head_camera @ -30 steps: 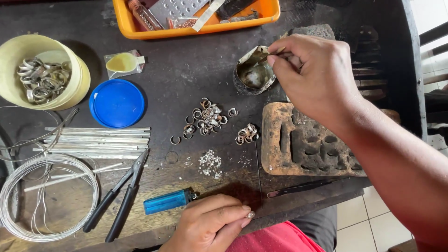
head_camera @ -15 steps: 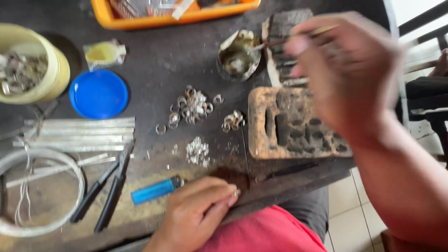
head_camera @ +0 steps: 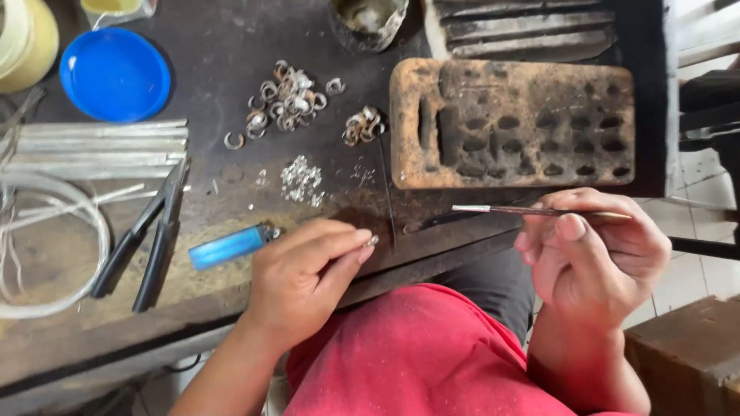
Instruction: Preparing small metal rings for soldering by using tweezers and a fine applicator to place tiny solder pieces onto each ring.
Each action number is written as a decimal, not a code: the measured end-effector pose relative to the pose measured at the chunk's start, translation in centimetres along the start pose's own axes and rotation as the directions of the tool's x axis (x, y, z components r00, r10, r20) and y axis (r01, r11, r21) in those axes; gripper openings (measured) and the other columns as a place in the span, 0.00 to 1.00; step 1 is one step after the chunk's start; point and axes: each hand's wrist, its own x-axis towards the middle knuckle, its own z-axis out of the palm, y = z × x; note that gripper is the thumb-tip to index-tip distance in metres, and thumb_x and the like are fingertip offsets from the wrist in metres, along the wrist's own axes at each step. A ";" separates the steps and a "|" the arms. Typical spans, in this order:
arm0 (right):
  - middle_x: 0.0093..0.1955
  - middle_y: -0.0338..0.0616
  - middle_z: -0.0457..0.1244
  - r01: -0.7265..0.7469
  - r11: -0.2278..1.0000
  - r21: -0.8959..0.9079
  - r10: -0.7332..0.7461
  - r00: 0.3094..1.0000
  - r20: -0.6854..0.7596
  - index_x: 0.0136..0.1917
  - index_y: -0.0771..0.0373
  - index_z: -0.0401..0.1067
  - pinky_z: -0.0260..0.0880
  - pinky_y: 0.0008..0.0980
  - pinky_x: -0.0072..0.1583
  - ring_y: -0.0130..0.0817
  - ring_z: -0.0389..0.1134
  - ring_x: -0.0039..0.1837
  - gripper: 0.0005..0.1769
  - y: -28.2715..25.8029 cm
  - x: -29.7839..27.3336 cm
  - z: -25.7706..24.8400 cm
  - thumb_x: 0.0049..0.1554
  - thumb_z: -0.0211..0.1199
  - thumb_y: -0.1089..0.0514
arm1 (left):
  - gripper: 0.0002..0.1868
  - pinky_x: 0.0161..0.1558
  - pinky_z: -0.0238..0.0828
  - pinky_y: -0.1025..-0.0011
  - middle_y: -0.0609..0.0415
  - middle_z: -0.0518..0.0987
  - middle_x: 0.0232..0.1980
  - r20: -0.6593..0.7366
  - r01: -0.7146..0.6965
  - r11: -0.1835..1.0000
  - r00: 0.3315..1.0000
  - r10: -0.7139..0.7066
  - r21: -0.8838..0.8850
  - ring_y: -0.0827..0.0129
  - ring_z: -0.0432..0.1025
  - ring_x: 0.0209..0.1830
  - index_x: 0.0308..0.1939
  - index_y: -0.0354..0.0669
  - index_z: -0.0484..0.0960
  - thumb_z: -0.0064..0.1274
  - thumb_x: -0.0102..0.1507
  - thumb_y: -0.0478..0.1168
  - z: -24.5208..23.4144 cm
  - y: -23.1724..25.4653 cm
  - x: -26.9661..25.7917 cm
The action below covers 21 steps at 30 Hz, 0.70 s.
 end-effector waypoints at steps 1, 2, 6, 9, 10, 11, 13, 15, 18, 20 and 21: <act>0.35 0.53 0.60 -0.013 1.000 0.009 0.012 1.000 0.015 0.41 0.70 0.64 0.59 0.23 0.26 0.35 0.59 0.25 0.11 -0.1 -0.2 0.0 0.51 0.56 0.58 | 0.04 0.36 0.70 0.78 0.52 0.77 0.34 -0.006 0.017 1.000 1.000 -0.017 0.012 0.70 0.73 0.32 0.33 0.38 0.77 0.51 0.55 0.33 0.0 0.1 0.1; 0.36 0.55 0.59 0.013 1.000 0.010 -0.013 1.000 0.025 0.40 0.69 0.63 0.59 0.24 0.27 0.37 0.59 0.25 0.10 -0.1 -0.5 0.0 0.51 0.56 0.59 | 0.03 0.35 0.69 0.78 0.51 0.77 0.34 -0.011 -0.008 1.000 1.000 0.008 -0.013 0.69 0.73 0.32 0.34 0.37 0.77 0.51 0.56 0.32 -0.1 0.1 0.2; 0.37 0.58 0.58 0.075 0.997 0.005 -0.074 0.985 0.153 0.41 0.70 0.61 0.64 0.29 0.32 0.38 0.60 0.25 0.08 -0.2 -1.3 0.1 0.51 0.54 0.61 | 0.04 0.34 0.68 0.79 0.51 0.77 0.33 -0.052 -0.009 0.998 0.999 0.006 -0.060 0.70 0.72 0.30 0.35 0.37 0.76 0.51 0.56 0.31 0.3 -0.2 -0.4; 0.40 0.61 0.60 0.011 0.996 0.088 -0.030 0.975 0.220 0.41 0.73 0.63 0.64 0.23 0.28 0.40 0.64 0.28 0.08 -0.1 -1.7 0.6 0.48 0.53 0.65 | 0.03 0.34 0.69 0.79 0.52 0.77 0.34 -0.071 -0.034 0.999 0.997 0.033 -0.011 0.70 0.72 0.31 0.34 0.37 0.77 0.51 0.56 0.32 0.5 -0.3 -0.5; 0.40 0.61 0.60 0.010 0.996 0.090 -0.030 0.974 0.223 0.41 0.73 0.63 0.64 0.23 0.28 0.40 0.64 0.28 0.08 -0.1 -1.8 0.8 0.48 0.53 0.65 | 0.03 0.34 0.69 0.79 0.52 0.77 0.34 -0.074 -0.032 0.999 0.997 0.031 -0.008 0.70 0.72 0.31 0.34 0.37 0.77 0.51 0.56 0.32 0.6 -0.3 -0.6; 0.39 0.60 0.60 0.019 0.994 0.111 -0.046 0.968 0.248 0.41 0.72 0.63 0.64 0.21 0.28 0.38 0.65 0.29 0.07 -0.1 -1.8 1.1 0.49 0.54 0.66 | 0.03 0.34 0.69 0.78 0.51 0.76 0.34 -0.061 -0.047 0.999 0.997 0.047 0.002 0.69 0.72 0.31 0.35 0.37 0.76 0.51 0.57 0.32 0.7 -0.4 -0.6; 0.39 0.60 0.60 0.024 0.991 0.131 -0.060 0.960 0.274 0.41 0.71 0.63 0.64 0.19 0.29 0.37 0.65 0.30 0.06 -0.1 -1.9 1.6 0.49 0.54 0.66 | 0.04 0.34 0.68 0.76 0.51 0.76 0.34 -0.048 -0.058 0.998 0.997 0.059 0.013 0.68 0.72 0.31 0.36 0.37 0.75 0.50 0.58 0.32 0.7 -0.4 -0.6; 0.39 0.60 0.60 0.018 0.993 0.116 -0.050 0.960 0.276 0.42 0.69 0.63 0.63 0.18 0.29 0.37 0.65 0.31 0.05 -0.1 -2.0 1.9 0.49 0.55 0.67 | 0.04 0.35 0.69 0.73 0.48 0.75 0.34 -0.038 -0.108 0.994 0.993 0.109 0.021 0.65 0.71 0.30 0.36 0.34 0.74 0.49 0.58 0.31 0.8 -0.5 -0.6; 0.39 0.61 0.60 0.038 0.997 0.062 -0.055 0.954 0.295 0.41 0.69 0.63 0.63 0.19 0.30 0.37 0.64 0.30 0.06 0.0 -2.0 2.1 0.49 0.55 0.66 | 0.04 0.33 0.67 0.72 0.49 0.74 0.34 -0.018 -0.103 0.993 0.994 0.104 0.056 0.65 0.70 0.29 0.36 0.34 0.74 0.47 0.59 0.33 0.8 -0.3 -0.5; 0.39 0.62 0.60 0.044 0.998 0.036 -0.053 0.949 0.311 0.41 0.70 0.63 0.63 0.20 0.30 0.38 0.64 0.30 0.06 0.0 -2.0 2.2 0.48 0.55 0.67 | 0.04 0.34 0.67 0.72 0.49 0.74 0.34 -0.012 -0.109 0.992 0.994 0.110 0.070 0.65 0.70 0.29 0.36 0.34 0.74 0.46 0.59 0.32 0.8 -0.3 -0.5; 0.39 0.64 0.60 0.053 0.999 0.011 -0.053 0.944 0.326 0.41 0.72 0.63 0.63 0.20 0.30 0.39 0.64 0.30 0.06 0.0 -2.0 2.3 0.48 0.55 0.68 | 0.04 0.34 0.67 0.72 0.49 0.74 0.34 -0.006 -0.118 0.989 0.993 0.118 0.085 0.65 0.70 0.29 0.36 0.34 0.74 0.46 0.60 0.32 0.8 -0.2 -0.5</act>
